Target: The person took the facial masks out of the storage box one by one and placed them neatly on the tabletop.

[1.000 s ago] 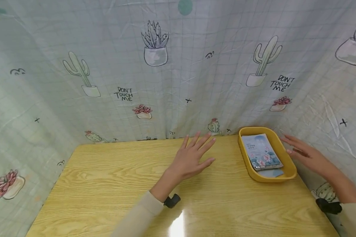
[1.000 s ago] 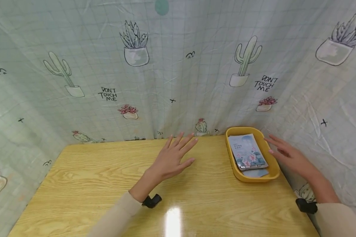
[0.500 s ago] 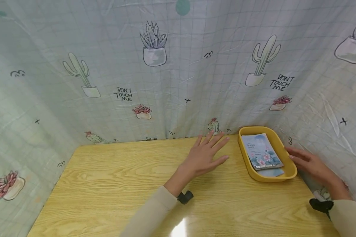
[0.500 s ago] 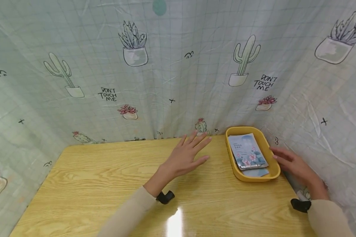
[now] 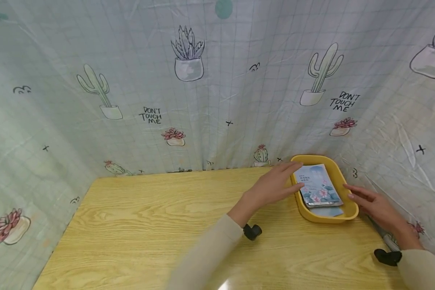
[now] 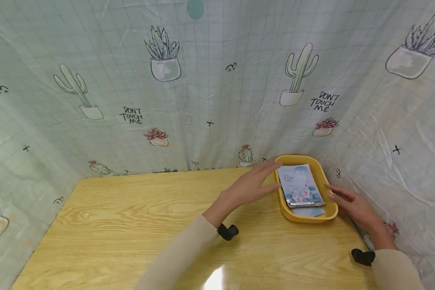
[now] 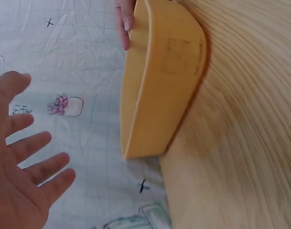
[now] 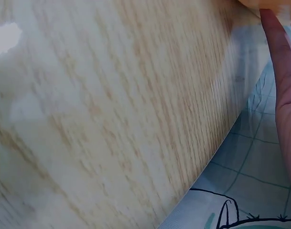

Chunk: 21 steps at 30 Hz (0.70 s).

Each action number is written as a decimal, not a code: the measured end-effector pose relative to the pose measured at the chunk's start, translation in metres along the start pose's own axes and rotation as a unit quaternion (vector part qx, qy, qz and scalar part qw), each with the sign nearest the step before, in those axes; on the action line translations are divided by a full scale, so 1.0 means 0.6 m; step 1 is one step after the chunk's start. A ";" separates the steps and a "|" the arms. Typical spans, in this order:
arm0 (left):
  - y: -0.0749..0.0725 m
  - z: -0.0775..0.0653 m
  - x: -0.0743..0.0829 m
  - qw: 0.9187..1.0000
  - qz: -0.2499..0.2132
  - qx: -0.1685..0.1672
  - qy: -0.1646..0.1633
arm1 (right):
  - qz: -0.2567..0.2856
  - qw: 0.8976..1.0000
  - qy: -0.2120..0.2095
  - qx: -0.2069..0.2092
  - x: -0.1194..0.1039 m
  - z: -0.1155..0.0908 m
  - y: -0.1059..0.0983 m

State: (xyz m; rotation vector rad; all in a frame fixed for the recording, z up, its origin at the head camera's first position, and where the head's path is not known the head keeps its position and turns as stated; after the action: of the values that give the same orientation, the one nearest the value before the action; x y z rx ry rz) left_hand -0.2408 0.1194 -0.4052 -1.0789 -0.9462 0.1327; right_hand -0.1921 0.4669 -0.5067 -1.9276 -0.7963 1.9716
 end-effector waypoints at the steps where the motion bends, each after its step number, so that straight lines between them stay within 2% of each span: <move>1: 0.005 0.013 0.004 1.000 -0.015 -0.005 -0.008 | 0.002 1.000 -0.003 0.002 0.001 0.000 0.001; 6: 0.034 0.077 0.016 0.997 -0.054 -0.027 -0.051 | 0.047 0.999 -0.010 0.003 0.006 0.000 0.005; 12: 0.070 0.135 0.012 0.993 -0.046 -0.050 -0.094 | 0.113 0.993 -0.033 -0.016 0.007 0.005 0.016; 18: 0.082 0.179 0.014 0.988 -0.038 -0.064 -0.135 | 0.081 0.996 -0.006 -0.021 0.007 0.011 0.008; 21: 0.090 0.196 0.019 0.985 -0.041 -0.083 -0.143 | 0.094 0.995 -0.006 -0.022 0.007 0.007 0.004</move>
State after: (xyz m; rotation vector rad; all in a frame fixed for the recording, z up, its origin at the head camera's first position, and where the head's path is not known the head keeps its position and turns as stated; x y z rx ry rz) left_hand -0.2991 0.2335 -0.4256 -1.1929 -1.2767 0.1455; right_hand -0.1963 0.4663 -0.5114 -2.0862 -0.6894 2.0910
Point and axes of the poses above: each hand's wrist, its own z-axis towards the middle knuckle, its own y-axis out of the palm, x = y × z, the point moved 3 cm from there along z, towards the middle knuckle, and after that the axes turned 12 degrees about -z, right-handed, at the moved point
